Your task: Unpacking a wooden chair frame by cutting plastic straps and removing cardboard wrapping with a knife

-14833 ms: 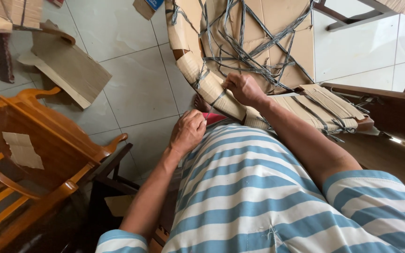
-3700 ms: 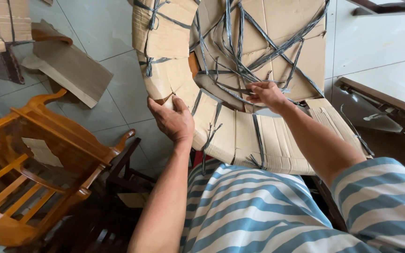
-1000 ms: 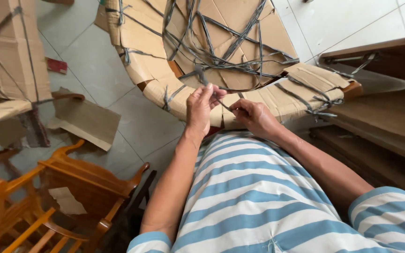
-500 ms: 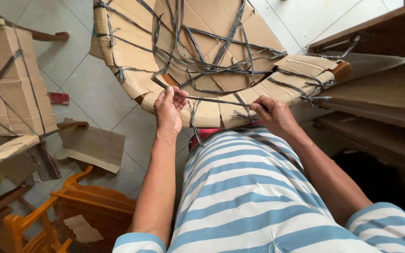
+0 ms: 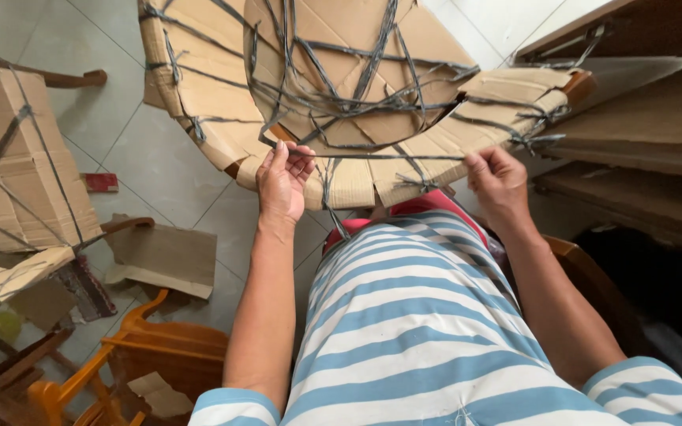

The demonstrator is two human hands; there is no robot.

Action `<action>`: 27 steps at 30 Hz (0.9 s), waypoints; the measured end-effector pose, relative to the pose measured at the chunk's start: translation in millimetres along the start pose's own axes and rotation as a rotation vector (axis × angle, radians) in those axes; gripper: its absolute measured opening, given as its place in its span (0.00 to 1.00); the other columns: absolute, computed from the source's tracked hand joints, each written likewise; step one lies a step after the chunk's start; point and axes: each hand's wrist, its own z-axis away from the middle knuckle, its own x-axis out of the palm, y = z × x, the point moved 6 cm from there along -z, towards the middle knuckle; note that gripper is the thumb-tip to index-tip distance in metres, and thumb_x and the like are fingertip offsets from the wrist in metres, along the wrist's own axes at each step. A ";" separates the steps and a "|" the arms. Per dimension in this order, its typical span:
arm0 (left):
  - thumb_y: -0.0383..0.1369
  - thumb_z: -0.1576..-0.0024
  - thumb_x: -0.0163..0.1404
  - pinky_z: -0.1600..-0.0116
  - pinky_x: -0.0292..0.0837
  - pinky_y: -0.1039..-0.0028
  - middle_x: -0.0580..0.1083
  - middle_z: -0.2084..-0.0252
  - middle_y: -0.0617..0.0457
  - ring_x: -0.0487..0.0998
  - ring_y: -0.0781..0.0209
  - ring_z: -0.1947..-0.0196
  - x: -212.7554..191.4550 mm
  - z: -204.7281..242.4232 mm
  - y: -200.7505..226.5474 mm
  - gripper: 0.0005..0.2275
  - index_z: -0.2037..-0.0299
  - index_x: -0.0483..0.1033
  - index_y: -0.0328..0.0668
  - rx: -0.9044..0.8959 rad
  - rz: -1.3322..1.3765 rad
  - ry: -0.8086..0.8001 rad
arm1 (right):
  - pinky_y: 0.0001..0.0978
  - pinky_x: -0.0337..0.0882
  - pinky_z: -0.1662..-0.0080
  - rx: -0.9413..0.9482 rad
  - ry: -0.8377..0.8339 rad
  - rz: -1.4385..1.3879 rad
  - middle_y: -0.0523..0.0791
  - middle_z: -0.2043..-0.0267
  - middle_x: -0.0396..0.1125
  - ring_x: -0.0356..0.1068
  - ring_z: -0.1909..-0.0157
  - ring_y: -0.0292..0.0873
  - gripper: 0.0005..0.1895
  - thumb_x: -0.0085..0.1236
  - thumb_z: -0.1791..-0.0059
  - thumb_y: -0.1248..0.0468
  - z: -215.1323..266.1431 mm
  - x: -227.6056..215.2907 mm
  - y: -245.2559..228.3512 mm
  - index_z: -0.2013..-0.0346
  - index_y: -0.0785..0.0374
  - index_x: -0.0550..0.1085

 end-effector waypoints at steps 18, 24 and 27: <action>0.37 0.34 0.49 0.27 0.56 0.42 0.61 0.31 0.37 0.60 0.34 0.28 132.1 113.1 57.7 0.21 0.33 0.65 0.39 0.596 -0.981 -0.295 | 0.21 0.67 0.74 0.101 0.066 -0.431 0.49 0.78 0.66 0.66 0.78 0.35 0.09 0.62 0.44 0.66 8.8 35.6 -22.6 0.65 0.65 0.71; 0.55 0.38 0.50 0.26 0.47 0.39 0.78 0.44 0.56 0.70 0.47 0.32 181.7 77.8 -29.9 0.21 0.38 0.74 0.62 0.640 -1.286 -0.796 | 0.20 0.59 0.82 0.105 -0.024 -0.456 0.51 0.79 0.64 0.62 0.82 0.35 0.10 0.62 0.46 0.64 -8.4 40.6 -36.7 0.63 0.66 0.70; 0.43 0.37 0.53 0.50 0.78 0.69 0.80 0.71 0.61 0.84 0.60 0.61 185.7 63.7 -42.4 0.06 0.62 0.83 0.61 0.439 -1.118 -0.742 | 0.19 0.59 0.83 0.133 0.024 -0.504 0.50 0.80 0.65 0.63 0.82 0.34 0.10 0.62 0.45 0.64 -19.5 28.7 -36.1 0.64 0.67 0.71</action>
